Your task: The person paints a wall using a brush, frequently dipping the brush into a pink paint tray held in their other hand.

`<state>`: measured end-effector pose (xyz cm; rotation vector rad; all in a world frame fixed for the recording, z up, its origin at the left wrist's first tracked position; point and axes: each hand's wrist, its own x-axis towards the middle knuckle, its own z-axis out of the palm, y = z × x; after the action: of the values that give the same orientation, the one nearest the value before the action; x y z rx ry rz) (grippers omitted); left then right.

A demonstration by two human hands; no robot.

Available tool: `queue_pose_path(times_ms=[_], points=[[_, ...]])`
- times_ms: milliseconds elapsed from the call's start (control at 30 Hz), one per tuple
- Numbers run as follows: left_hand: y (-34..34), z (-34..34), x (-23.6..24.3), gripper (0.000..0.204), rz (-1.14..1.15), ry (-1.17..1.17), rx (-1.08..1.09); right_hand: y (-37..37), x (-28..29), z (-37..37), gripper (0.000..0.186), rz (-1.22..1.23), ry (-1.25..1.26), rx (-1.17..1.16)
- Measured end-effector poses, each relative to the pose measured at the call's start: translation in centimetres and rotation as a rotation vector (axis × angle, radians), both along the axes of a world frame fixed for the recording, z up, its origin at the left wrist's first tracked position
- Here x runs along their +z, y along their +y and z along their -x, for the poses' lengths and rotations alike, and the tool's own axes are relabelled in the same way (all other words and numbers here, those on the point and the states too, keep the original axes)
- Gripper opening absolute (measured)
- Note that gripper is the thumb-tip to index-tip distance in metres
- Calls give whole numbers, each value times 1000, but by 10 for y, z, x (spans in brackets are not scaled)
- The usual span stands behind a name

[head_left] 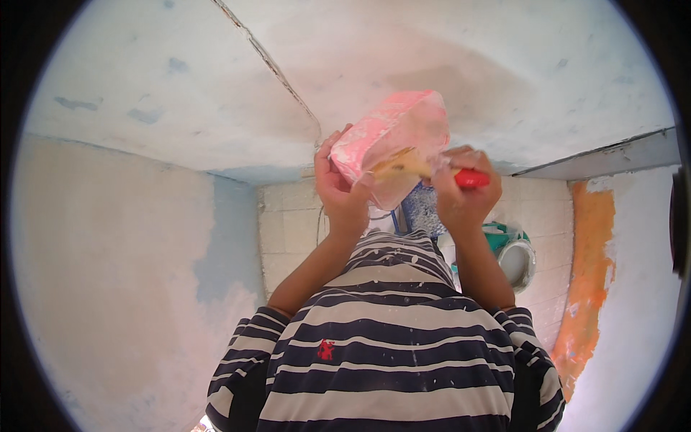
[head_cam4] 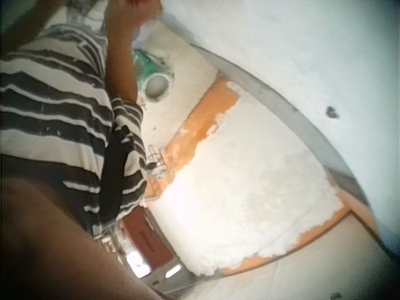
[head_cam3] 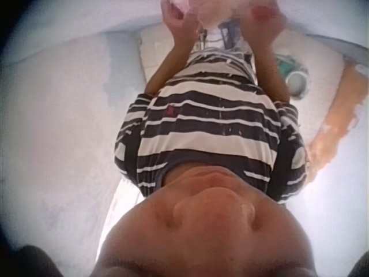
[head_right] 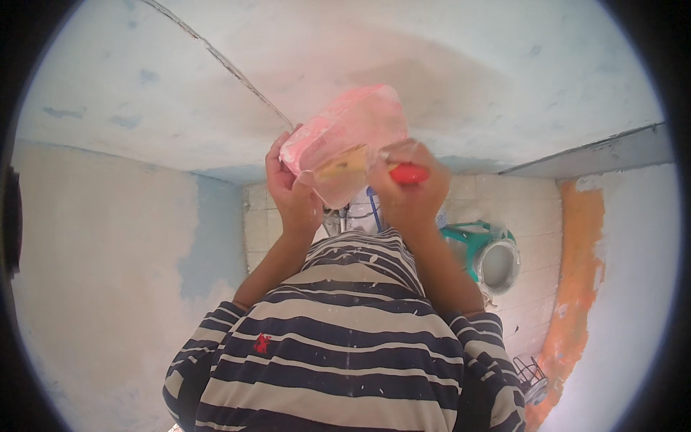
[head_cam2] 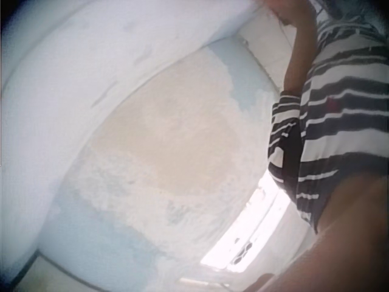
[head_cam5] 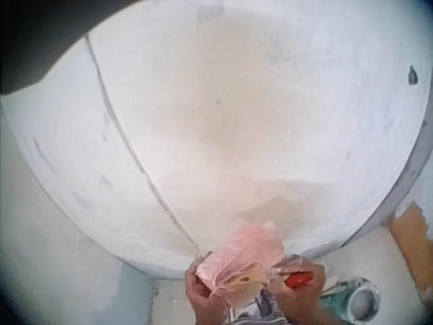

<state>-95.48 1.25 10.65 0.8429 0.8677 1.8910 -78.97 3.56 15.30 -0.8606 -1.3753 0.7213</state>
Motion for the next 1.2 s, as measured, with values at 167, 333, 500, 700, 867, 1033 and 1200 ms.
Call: queue_pose_path(times_ms=[167, 333, 500, 700, 867, 1033, 1200], points=[[-8, 8, -2, 71, 6, -30, -41, 11, 15, 9, 12, -111, 126, -137], [-9, 18, 5, 65, 92, -226, 32, 1, -17, -9, 12, -57, -19, 35], [-10, 25, -8, 62, 157, -241, 35, -8, -14, -1, 13, 75, 7, 129], [-14, 32, -19, 55, 216, -285, -139, 14, 3, 24, 11, -76, 44, -135], [-13, 36, -20, 54, 190, -322, -100, -8, -31, 28, 13, -208, -111, 18], [-18, 42, -31, 53, 192, -332, -91, -33, -4, 22, 14, -31, -265, 92], [-16, 36, -32, 53, 212, -354, -144, -18, -4, 42, 13, -255, -104, -31]])
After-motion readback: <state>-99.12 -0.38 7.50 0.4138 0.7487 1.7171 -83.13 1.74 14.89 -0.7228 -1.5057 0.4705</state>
